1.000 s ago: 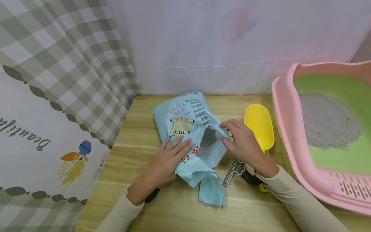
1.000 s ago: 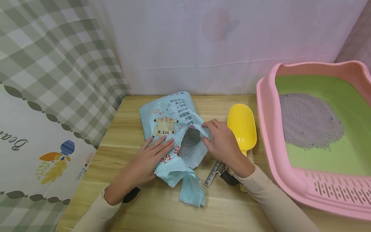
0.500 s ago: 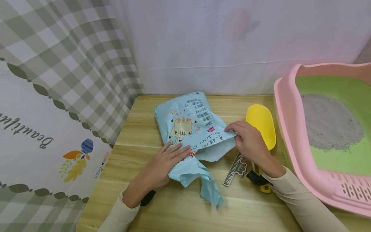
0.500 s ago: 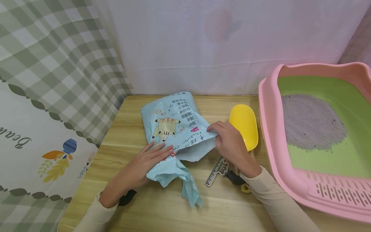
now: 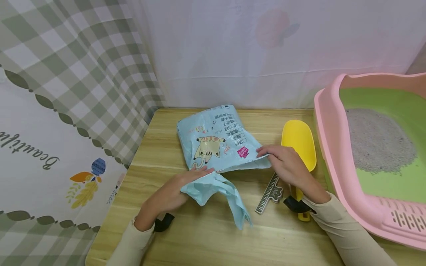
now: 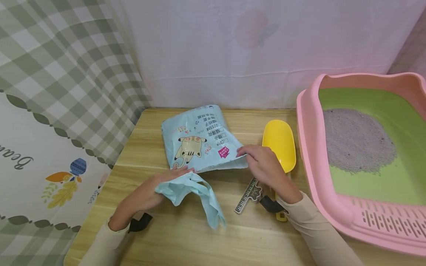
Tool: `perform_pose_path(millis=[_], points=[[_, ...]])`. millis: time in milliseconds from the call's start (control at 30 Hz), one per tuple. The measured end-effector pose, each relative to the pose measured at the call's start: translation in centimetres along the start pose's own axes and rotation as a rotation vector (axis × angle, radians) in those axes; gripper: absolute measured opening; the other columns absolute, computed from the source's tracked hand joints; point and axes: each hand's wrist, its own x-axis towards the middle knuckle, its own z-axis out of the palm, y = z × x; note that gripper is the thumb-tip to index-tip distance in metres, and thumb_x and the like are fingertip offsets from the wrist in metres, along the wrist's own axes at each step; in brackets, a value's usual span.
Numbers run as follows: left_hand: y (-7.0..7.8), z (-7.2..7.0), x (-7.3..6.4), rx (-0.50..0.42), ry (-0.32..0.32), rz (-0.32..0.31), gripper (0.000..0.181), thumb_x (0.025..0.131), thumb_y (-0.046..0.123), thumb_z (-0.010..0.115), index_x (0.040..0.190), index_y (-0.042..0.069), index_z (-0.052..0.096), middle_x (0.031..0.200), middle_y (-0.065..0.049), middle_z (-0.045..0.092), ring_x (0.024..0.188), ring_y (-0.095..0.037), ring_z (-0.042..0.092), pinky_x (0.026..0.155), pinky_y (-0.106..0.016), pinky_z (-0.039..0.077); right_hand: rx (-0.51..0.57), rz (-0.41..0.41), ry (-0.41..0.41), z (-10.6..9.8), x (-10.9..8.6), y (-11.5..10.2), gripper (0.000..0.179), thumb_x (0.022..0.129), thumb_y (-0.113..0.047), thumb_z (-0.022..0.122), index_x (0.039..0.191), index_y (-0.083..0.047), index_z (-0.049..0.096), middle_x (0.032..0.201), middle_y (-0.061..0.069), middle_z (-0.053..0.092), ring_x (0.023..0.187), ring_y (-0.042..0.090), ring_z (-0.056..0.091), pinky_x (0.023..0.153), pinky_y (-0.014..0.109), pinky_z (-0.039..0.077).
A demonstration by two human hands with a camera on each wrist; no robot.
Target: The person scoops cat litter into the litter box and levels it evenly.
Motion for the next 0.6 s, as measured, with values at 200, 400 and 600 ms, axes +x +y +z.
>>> perform_pose_path(millis=[200, 400, 600], points=[[-0.2, -1.0, 0.3, -0.099, 0.106, -0.207, 0.029, 0.108, 0.002, 0.051, 0.128, 0.002, 0.073, 0.120, -0.003, 0.073, 0.111, -0.017, 0.065, 0.105, -0.039, 0.052, 0.062, 0.125, -0.058, -1.1, 0.1, -1.3, 0.035, 0.105, -0.010, 0.053, 0.119, -0.008, 0.085, 0.127, 0.009, 0.079, 0.107, 0.028, 0.068, 0.085, 0.040, 0.048], [-0.5, -1.6, 1.2, -0.232, 0.193, -0.345, 0.016, 0.113, 0.010, 0.048, 0.110, 0.004, 0.063, 0.103, -0.004, 0.060, 0.101, -0.019, 0.056, 0.097, -0.041, 0.046, 0.240, 0.166, -0.135, -1.9, -0.2, -1.3, 0.041, 0.100, 0.000, 0.055, 0.134, -0.001, 0.077, 0.132, 0.016, 0.074, 0.094, 0.028, 0.068, 0.079, 0.029, 0.054], [-0.9, -1.8, 1.9, -0.342, 0.235, -0.406, 0.028, 0.116, 0.014, 0.049, 0.135, -0.003, 0.059, 0.130, -0.014, 0.061, 0.124, -0.025, 0.052, 0.112, -0.047, 0.039, 0.184, 0.143, -0.071, -1.0, 0.0, -0.6, 0.029, 0.099, 0.001, 0.072, 0.127, 0.000, 0.079, 0.125, 0.015, 0.078, 0.111, 0.035, 0.075, 0.097, 0.049, 0.060]])
